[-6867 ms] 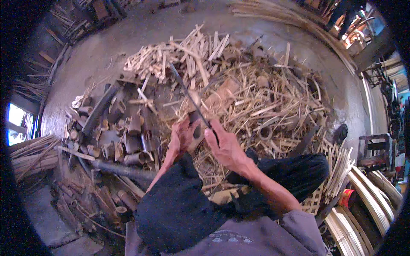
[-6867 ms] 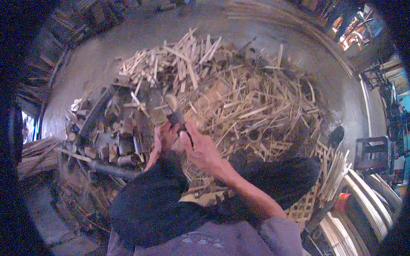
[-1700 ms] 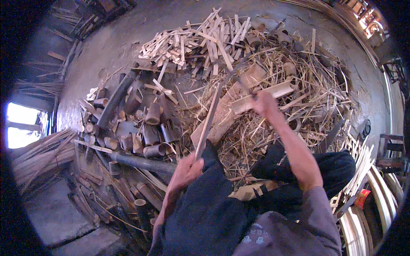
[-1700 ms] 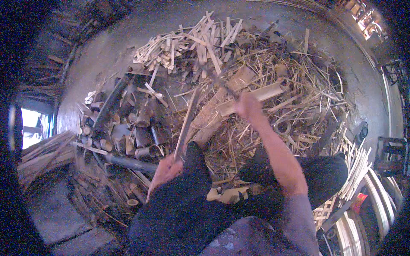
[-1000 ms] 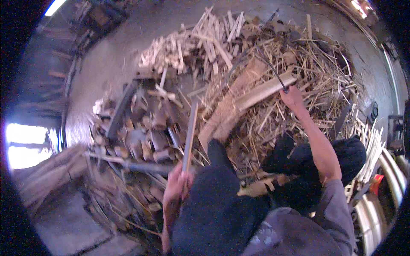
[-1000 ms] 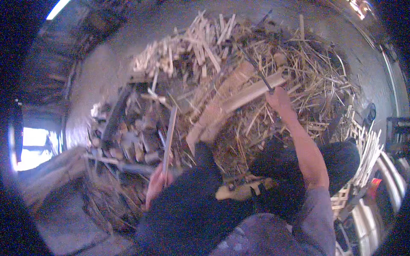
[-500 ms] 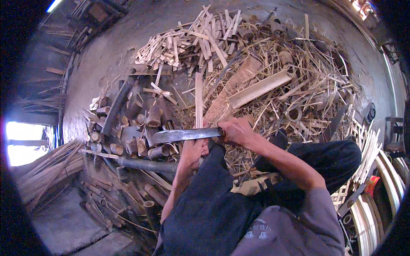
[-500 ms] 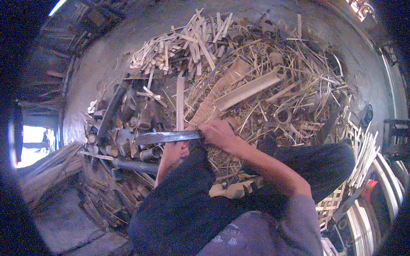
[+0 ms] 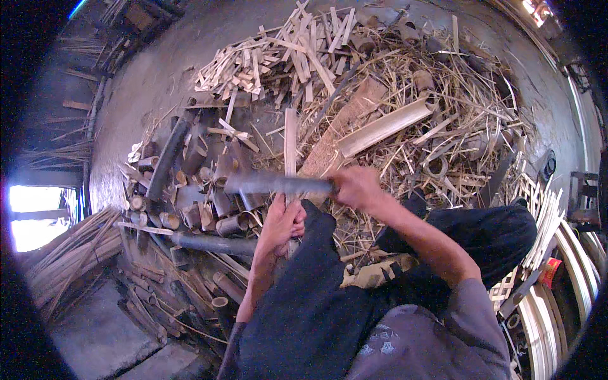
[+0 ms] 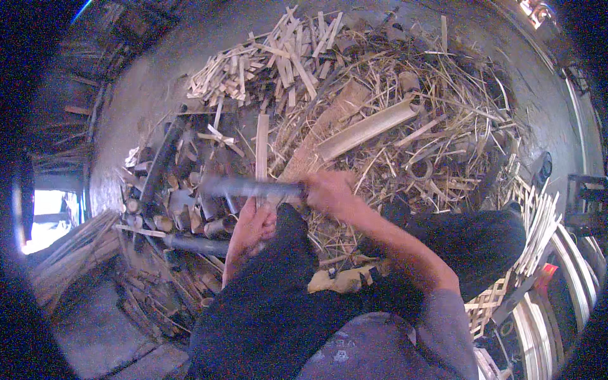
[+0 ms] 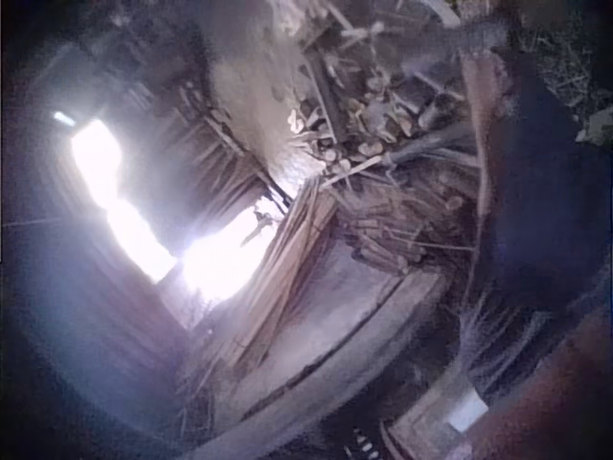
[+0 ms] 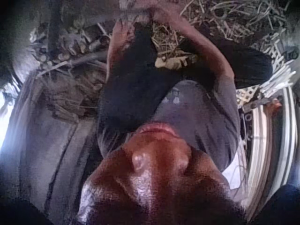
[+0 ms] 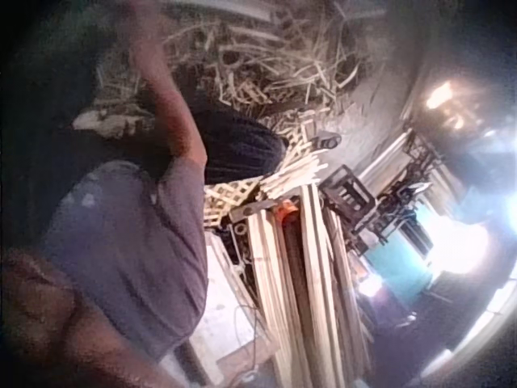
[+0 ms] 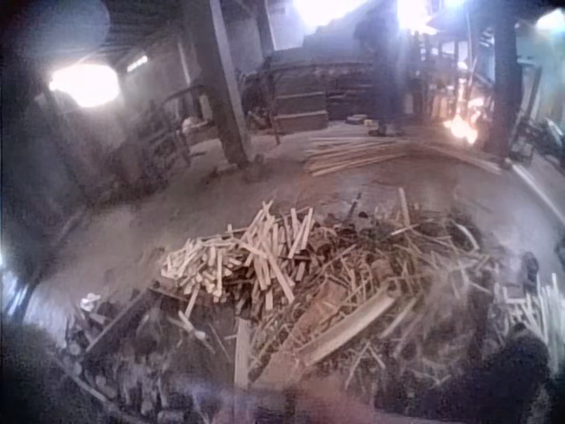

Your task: The person sits on the floor and uses a knife to split a piece of bamboo into thin strips. They repeatedly position the bamboo and draw the knife along its length, producing shavings and strips that accumulate on the floor.

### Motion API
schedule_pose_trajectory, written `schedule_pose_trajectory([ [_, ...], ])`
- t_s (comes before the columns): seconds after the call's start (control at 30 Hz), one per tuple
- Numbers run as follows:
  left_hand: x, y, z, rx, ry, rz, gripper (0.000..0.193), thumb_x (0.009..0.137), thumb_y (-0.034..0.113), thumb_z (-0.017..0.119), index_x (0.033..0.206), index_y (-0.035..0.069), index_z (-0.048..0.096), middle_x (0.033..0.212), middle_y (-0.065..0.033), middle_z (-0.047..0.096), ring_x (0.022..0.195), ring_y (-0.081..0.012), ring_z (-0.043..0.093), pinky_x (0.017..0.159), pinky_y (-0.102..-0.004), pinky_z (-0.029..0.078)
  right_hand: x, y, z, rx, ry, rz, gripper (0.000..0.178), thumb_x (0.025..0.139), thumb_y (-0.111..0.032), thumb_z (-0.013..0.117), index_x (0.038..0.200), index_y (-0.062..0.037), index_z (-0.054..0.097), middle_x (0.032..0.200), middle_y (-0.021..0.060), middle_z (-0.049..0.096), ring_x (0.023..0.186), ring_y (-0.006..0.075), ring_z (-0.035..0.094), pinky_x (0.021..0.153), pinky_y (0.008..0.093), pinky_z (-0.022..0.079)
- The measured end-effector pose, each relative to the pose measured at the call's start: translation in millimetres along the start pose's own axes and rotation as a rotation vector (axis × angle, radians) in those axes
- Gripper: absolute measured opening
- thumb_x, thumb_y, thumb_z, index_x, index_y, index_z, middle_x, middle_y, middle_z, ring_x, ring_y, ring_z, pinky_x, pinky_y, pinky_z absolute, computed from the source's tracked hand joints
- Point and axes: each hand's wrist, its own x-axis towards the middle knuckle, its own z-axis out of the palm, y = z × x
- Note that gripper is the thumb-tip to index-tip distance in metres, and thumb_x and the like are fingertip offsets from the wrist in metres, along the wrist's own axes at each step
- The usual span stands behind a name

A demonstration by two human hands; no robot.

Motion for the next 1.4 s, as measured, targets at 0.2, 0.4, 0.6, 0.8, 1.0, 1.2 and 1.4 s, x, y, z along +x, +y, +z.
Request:
schedule_pose_trajectory([
  [0.2,-20,17,6,-0.23,0.02,0.018,0.016,0.096,0.017,0.047,0.108,0.008,0.045,0.067,0.0017,0.038,0.047,-0.0038,0.03,0.04,-0.0199,0.025,25,32,24,0.0,0.079,-0.154,0.026,0.061,-0.032,0.075,0.08,-0.0169,0.067,0.068,0.01,0.064,0.071,0.0329,0.066,0.054,0.0439,0.048],
  [0.4,-79,-21,-36,0.129,0.029,0.146,0.051,0.092,0.016,0.048,0.141,0.011,0.033,0.065,0.0045,0.043,0.048,-0.0048,0.036,0.04,-0.0199,0.029,33,154,-30,0.142,0.136,0.494,0.046,0.074,-0.041,0.062,0.089,0.0016,0.066,0.084,0.0247,0.066,0.083,0.0393,0.065,0.074,0.0467,0.051],
  [0.6,20,-5,-48,-0.01,0.351,0.696,0.044,0.1,0.014,0.04,0.14,0.0,0.029,0.069,-0.0013,0.052,0.064,-0.009,0.051,0.06,-0.0253,0.044,39,98,-51,0.283,0.319,0.414,0.052,0.079,-0.043,0.062,0.108,-0.0011,0.059,0.092,0.0256,0.064,0.088,0.0402,0.063,0.078,0.0461,0.049],
  [0.8,105,-17,-4,0.146,0.449,0.797,0.042,0.099,0.017,0.044,0.135,-0.003,0.035,0.103,-0.0141,0.063,0.094,-0.0175,0.059,0.084,-0.0308,0.047,-48,79,1,0.286,0.229,0.591,0.054,0.081,-0.046,0.06,0.117,-0.0066,0.053,0.086,0.0216,0.065,0.081,0.0399,0.063,0.073,0.0469,0.048],
  [1.0,85,31,-41,-0.379,0.58,0.942,0.035,0.097,0.019,0.048,0.125,-0.002,0.042,0.102,-0.0141,0.061,0.096,-0.0201,0.058,0.088,-0.0349,0.047,-69,49,-4,0.26,-0.01,0.478,0.062,0.086,-0.055,0.05,0.132,-0.0131,0.043,0.088,0.0216,0.066,0.082,0.0423,0.063,0.072,0.051,0.049],
  [1.2,58,52,-24,-0.257,0.813,0.979,0.03,0.099,0.022,0.042,0.12,0.001,0.045,0.087,-0.0079,0.056,0.081,-0.018,0.055,0.085,-0.0332,0.047,-73,48,54,0.376,-0.05,0.382,0.055,0.089,-0.054,0.046,0.125,-0.0113,0.044,0.086,0.0218,0.065,0.079,0.0429,0.063,0.069,0.051,0.048],
  [1.4,56,54,15,-0.264,0.888,1.006,0.027,0.1,0.024,0.039,0.115,0.003,0.045,0.064,0.0031,0.032,0.06,-0.0078,0.03,0.059,-0.0249,0.03,-34,-38,24,0.652,-0.142,0.195,0.047,0.091,-0.049,0.047,0.111,-0.0064,0.052,0.082,0.0262,0.063,0.08,0.0449,0.061,0.069,0.0502,0.047],
])
